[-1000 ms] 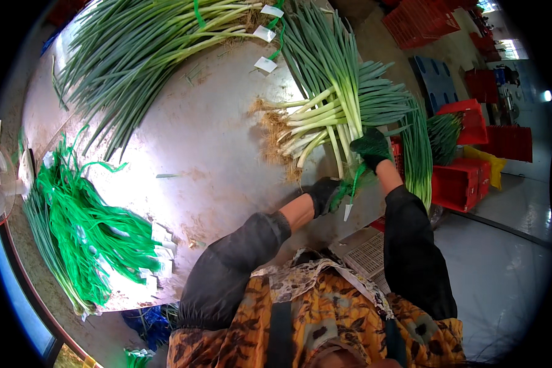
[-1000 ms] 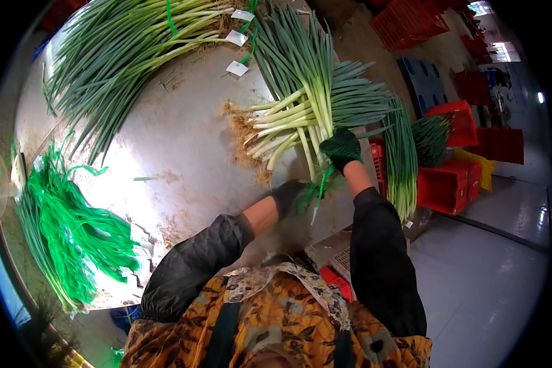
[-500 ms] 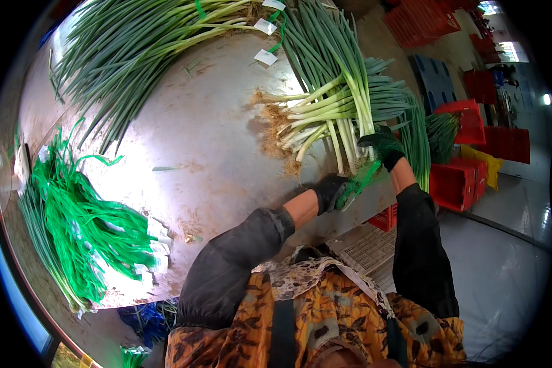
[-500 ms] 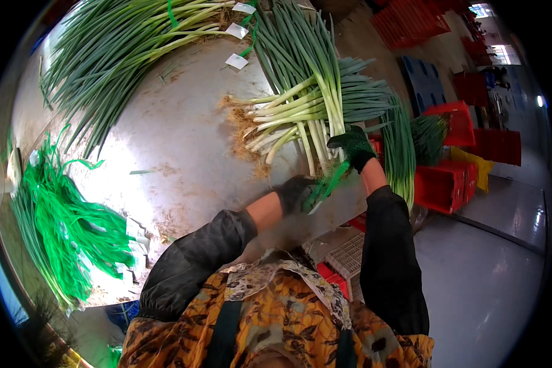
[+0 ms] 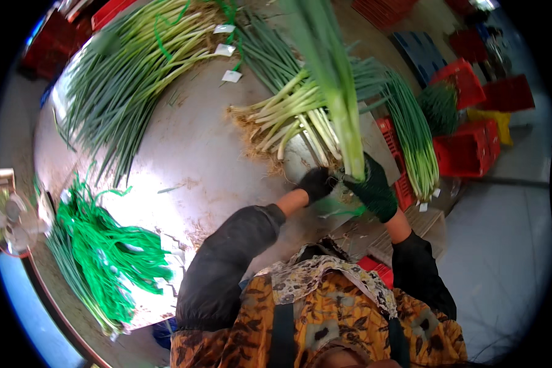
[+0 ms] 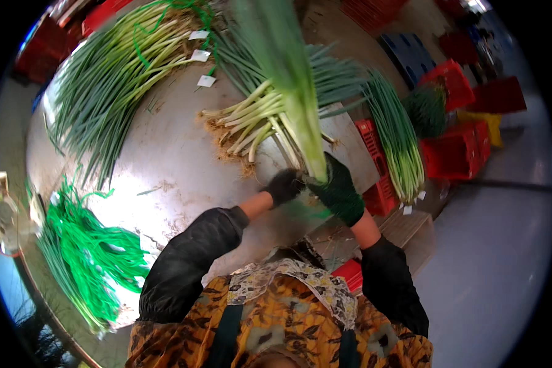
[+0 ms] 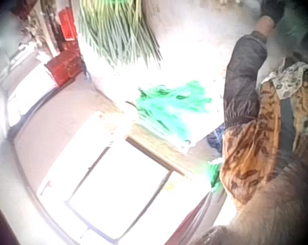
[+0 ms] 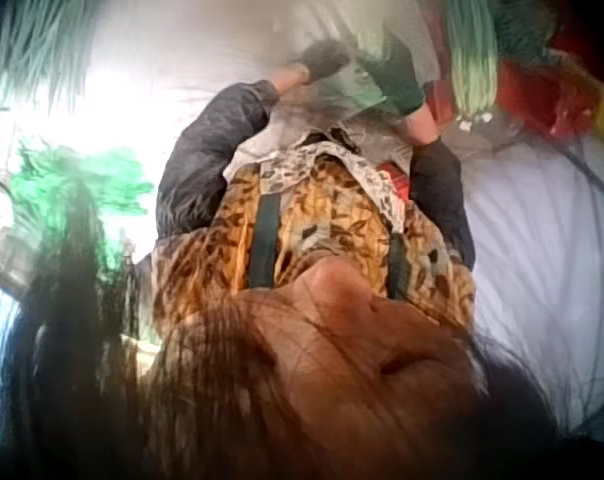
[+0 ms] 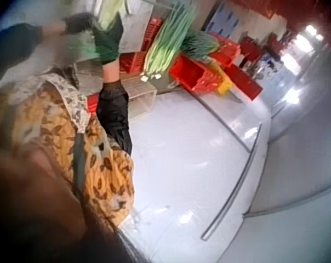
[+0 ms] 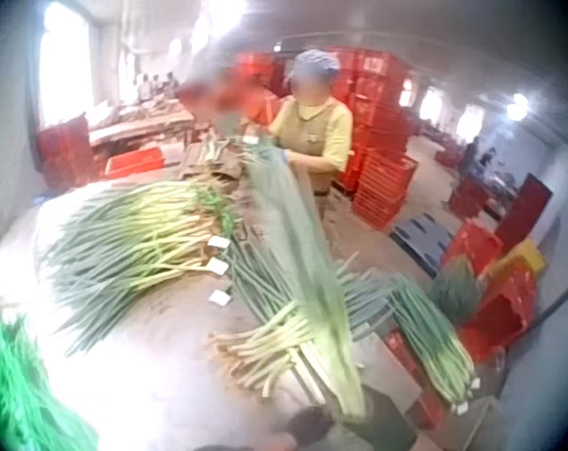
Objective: The person organizes bundles of green onions on a metal table, secures them with green plastic ties, and places the finished bundles into red plastic crates.
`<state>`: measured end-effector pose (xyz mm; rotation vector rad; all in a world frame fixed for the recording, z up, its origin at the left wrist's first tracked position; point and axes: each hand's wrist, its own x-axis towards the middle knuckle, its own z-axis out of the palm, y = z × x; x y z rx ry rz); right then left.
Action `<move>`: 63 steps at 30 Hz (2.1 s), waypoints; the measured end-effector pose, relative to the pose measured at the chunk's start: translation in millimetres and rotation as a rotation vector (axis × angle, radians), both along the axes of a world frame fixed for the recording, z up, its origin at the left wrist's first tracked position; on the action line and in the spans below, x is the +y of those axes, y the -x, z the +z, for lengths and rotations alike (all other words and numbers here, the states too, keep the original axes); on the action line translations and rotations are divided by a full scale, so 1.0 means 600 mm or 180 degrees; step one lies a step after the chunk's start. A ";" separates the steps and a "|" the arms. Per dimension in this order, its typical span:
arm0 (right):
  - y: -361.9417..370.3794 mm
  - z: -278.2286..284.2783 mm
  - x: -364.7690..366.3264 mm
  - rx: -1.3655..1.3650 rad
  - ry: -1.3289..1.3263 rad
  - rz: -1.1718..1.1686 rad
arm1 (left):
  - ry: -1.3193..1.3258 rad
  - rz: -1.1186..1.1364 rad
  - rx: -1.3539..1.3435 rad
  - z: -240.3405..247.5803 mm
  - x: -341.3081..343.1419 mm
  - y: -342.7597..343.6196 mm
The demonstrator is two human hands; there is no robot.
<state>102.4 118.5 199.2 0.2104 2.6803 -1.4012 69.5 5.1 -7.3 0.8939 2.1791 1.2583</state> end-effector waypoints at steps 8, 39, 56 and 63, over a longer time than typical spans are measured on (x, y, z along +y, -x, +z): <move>-0.186 -0.034 0.007 0.1845 -0.0901 0.0952 | 0.0572 0.0036 0.0071 0.202 -0.017 0.038; -0.668 -0.339 0.565 0.0676 0.4358 -0.2559 | 0.0155 -0.1851 -0.1584 0.432 0.238 -0.371; -0.607 -0.352 0.686 -0.1286 -0.1207 -0.1688 | -0.0273 -0.0599 -0.1245 0.416 0.206 -0.460; -0.637 -0.161 0.526 0.0521 -0.0558 -0.0221 | -0.0975 0.0988 -0.2921 0.401 0.209 -0.482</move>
